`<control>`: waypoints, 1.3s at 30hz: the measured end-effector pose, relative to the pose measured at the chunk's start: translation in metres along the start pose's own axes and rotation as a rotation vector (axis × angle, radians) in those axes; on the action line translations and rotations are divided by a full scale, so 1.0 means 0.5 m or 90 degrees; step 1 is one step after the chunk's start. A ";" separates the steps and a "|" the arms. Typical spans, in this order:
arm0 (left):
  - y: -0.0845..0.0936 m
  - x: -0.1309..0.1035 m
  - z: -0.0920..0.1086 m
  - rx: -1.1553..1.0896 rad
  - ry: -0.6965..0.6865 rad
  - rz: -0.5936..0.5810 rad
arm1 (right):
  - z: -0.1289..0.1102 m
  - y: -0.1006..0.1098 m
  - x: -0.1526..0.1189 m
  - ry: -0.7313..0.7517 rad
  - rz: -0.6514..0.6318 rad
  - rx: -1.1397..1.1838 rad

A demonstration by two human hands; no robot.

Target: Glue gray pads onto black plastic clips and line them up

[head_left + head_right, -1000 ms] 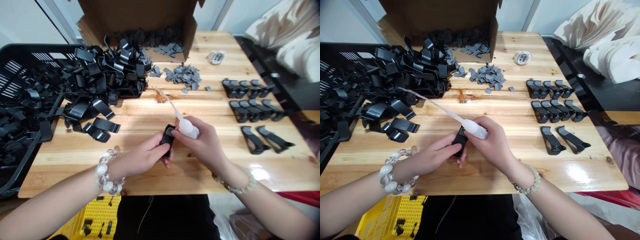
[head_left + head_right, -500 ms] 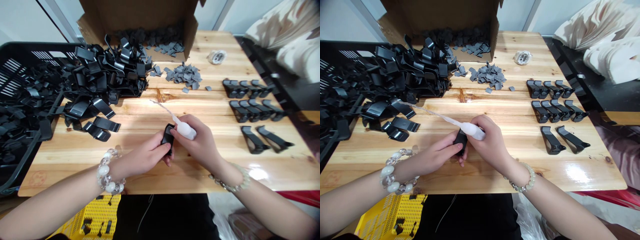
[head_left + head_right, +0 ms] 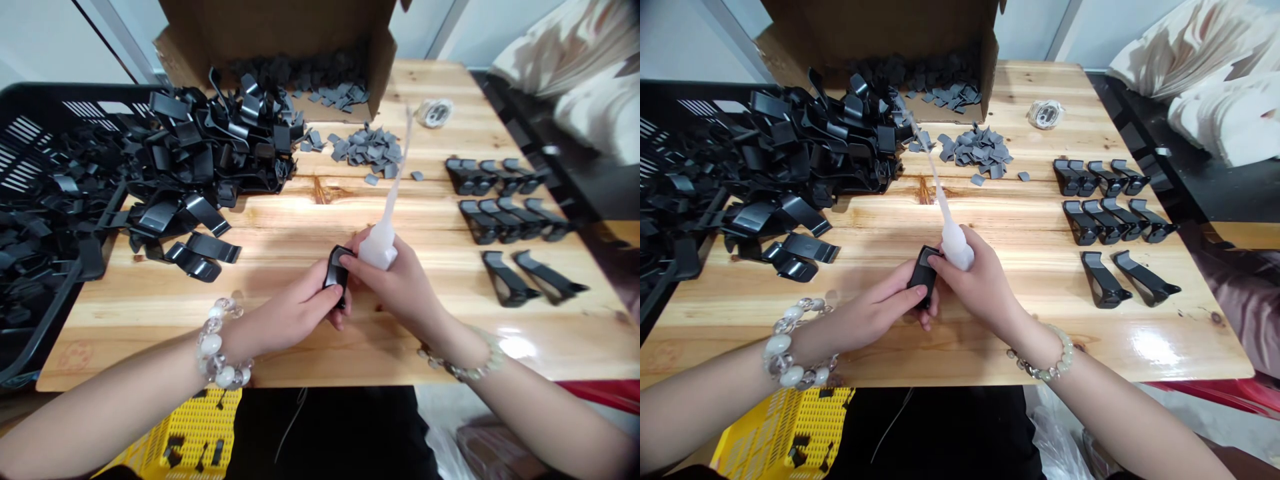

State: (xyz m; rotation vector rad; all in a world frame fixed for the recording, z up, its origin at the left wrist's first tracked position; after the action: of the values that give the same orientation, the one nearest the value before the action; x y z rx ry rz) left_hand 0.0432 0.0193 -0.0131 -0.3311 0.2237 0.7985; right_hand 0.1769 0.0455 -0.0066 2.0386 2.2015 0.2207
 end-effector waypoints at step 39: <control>0.013 -0.001 -0.013 -0.160 0.063 0.023 | -0.004 0.006 -0.003 -0.049 -0.028 0.150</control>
State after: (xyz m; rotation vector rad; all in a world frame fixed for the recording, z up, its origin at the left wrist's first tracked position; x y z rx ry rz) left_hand 0.0379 0.0207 -0.0204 -0.6060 0.2220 0.8493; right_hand 0.1797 0.0442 -0.0042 2.0690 2.3178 -0.1253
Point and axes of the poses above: each hand's wrist, its own x-axis towards the middle knuckle, its own y-axis out of the back of the hand, z = x × y, the point moved 5 cm from there along x, towards the middle knuckle, and after that the axes turned 4 degrees about y, right-handed, at the moved point
